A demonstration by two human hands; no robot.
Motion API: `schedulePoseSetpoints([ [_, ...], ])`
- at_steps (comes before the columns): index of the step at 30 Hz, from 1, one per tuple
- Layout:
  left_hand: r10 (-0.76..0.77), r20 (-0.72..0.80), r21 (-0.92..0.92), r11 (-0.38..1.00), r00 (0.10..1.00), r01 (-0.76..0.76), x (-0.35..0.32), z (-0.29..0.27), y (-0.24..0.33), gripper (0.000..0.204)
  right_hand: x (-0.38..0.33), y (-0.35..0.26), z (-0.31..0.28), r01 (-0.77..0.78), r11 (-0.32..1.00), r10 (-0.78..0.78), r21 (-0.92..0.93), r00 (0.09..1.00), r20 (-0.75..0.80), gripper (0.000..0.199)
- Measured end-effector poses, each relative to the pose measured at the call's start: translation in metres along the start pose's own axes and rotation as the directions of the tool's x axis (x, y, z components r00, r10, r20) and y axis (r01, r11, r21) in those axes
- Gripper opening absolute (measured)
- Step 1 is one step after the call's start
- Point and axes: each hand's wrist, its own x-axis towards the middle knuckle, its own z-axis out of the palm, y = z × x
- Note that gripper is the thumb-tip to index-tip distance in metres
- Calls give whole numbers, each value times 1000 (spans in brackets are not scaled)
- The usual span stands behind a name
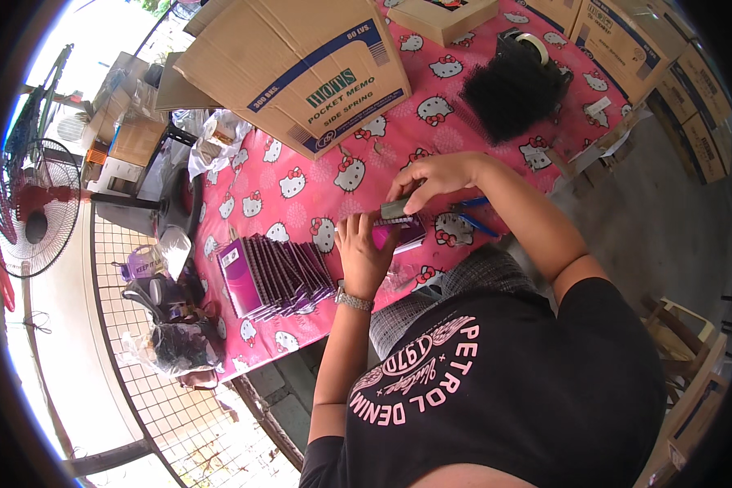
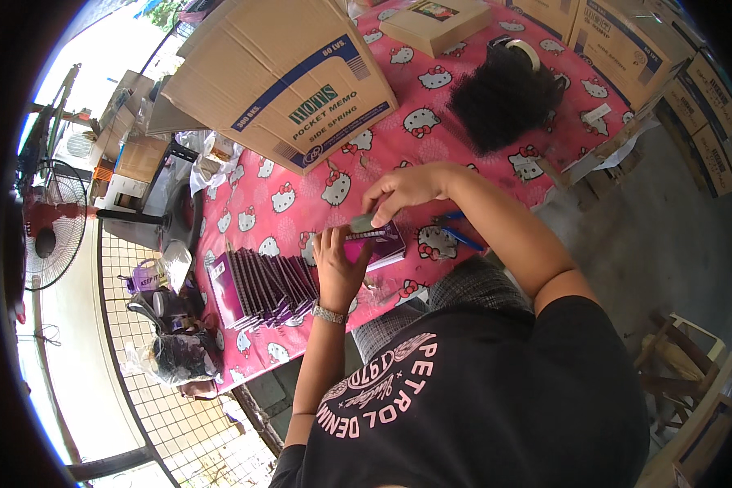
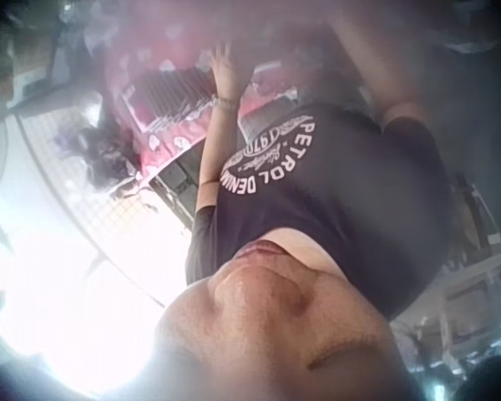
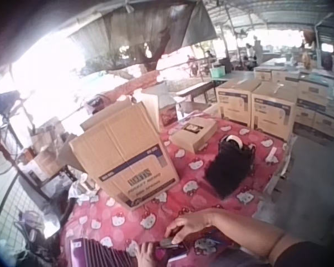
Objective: The person organizes a stack of notebooks by picking up each one, turning it over, and aligning it into a neat pile on the table.
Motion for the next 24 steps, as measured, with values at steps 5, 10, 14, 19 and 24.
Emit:
schedulePoseSetpoints([
  [5, -2, 10, -11, 1000, 1000, 2, -1, -4, -1, 40, 3, 2, 5, 167, 841, -238, 515, 968, 74, 47],
  [10, 5, -28, 22, 1000, 1000, -5, 3, -8, -13, 35, 10, 0, 5, 122, 968, -117, 221, 992, -36, 46],
  [14, -33, 30, -32, 999, 999, 33, 5, -14, -30, 32, 21, -8, 4, -5, 965, -18, -264, 996, -83, 47],
  [19, -72, 71, -251, 964, 995, 87, 9, -13, -48, 27, 32, -5, 8, 154, 957, -167, 245, 985, 32, 42],
  [24, -135, 106, -369, 915, 985, 165, 6, -17, -47, 21, 38, 10, 0, -457, 650, 93, -607, 841, -533, 48],
])
